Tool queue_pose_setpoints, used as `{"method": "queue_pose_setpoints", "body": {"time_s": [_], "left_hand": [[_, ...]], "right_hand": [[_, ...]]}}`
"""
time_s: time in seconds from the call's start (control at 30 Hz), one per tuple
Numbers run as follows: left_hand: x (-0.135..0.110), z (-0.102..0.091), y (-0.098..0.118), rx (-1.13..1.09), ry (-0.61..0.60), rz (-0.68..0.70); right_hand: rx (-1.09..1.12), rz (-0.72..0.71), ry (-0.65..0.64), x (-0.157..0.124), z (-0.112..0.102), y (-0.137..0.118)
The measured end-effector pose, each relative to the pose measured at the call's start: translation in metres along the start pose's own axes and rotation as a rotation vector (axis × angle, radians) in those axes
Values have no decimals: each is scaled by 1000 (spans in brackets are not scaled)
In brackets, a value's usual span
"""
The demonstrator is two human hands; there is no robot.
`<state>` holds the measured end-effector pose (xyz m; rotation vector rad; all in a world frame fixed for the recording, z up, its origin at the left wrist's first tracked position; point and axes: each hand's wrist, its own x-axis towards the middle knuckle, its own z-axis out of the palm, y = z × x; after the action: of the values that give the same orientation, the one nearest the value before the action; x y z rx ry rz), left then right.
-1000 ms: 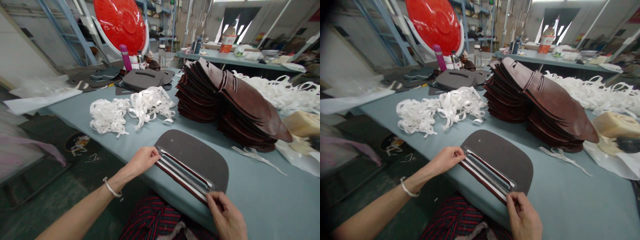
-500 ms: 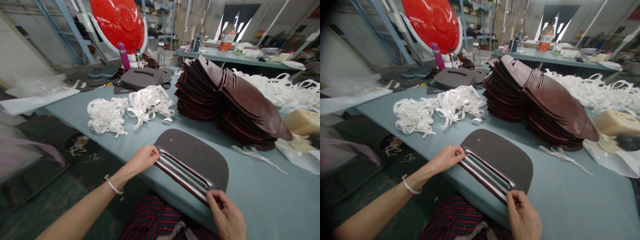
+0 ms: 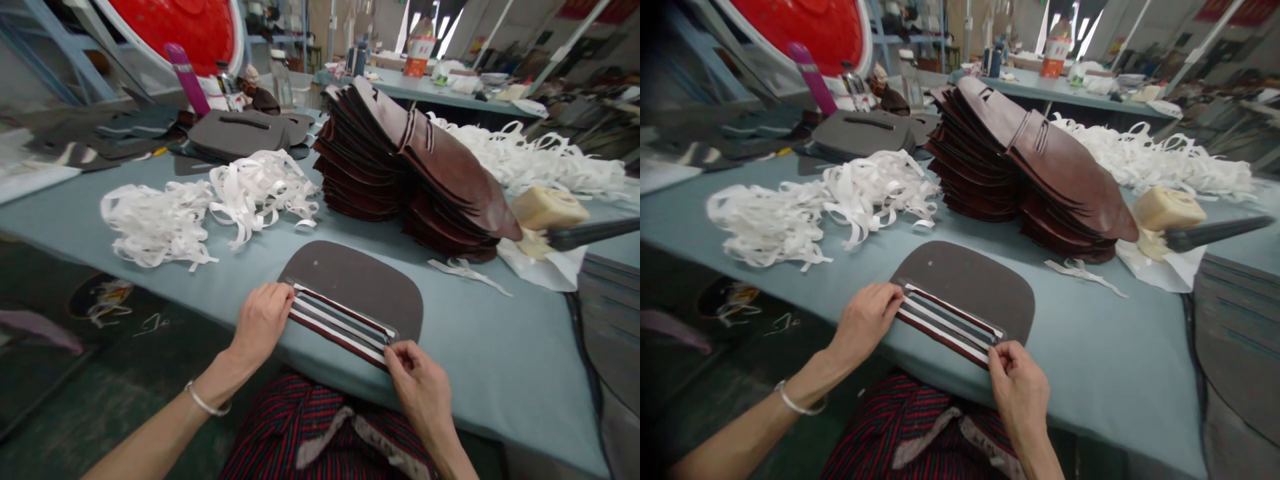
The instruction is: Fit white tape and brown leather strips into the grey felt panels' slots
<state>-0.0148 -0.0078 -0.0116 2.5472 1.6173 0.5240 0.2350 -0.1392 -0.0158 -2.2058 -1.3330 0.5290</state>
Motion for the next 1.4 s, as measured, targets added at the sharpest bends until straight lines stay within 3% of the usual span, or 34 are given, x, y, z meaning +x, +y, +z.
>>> {"method": "queue_pose_setpoints", "body": {"time_s": [0.27, 0.57, 0.93, 1.03, 1.2, 1.4], "left_hand": [[-33, -6, 0, 164, -102, 281], [-37, -3, 18, 325, -147, 263], [-40, 12, 49, 201, -142, 338], [-42, 11, 57, 209, -135, 314], [-40, 12, 54, 161, -111, 291], [-27, 16, 22, -48, -29, 248]], "right_hand": [[47, 53, 23, 0, -2, -3], [-27, 101, 68, 2, -3, -11], [-183, 107, 83, 4, 1, -13], [-277, 1, 131, 0, 5, -14], [-393, -481, 127, -5, 12, -21], [-175, -494, -4, 13, 5, -22]]}}
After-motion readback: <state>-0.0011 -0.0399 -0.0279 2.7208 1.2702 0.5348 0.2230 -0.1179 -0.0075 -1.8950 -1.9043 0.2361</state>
